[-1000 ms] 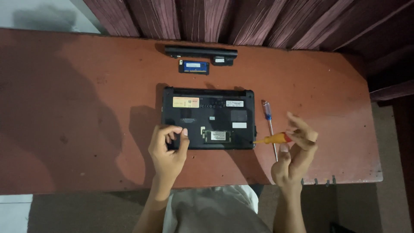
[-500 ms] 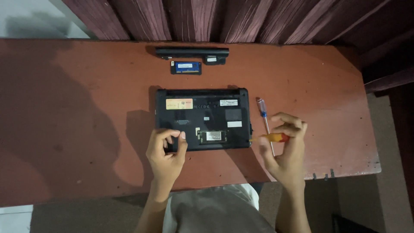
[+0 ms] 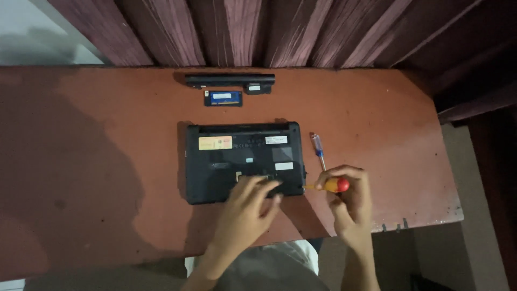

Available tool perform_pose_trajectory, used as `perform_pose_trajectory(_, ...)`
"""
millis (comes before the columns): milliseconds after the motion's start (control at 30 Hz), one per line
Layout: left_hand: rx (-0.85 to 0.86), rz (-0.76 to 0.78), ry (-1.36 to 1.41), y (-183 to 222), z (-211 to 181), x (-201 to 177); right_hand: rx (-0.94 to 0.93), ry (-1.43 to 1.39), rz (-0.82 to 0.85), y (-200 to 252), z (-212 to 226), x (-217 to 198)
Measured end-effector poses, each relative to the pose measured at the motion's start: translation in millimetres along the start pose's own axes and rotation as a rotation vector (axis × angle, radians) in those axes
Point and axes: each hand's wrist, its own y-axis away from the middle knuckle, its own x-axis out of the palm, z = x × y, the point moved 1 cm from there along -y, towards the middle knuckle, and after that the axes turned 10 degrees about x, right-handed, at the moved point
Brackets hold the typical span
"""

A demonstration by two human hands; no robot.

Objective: Removing the battery and unscrewing the back cover of a laptop on a workbench.

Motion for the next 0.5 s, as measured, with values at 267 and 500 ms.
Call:
perform_pose_trajectory(267, 0.309, -0.039, 0.025, -35, -9, 40, 0.187, 0.174, -0.055, -4, -6, -2)
perform_pose_trajectory(500, 0.277, -0.159, -0.110, -39, -5, 48, 0.004, 0.270, -0.200, -18, -5, 0)
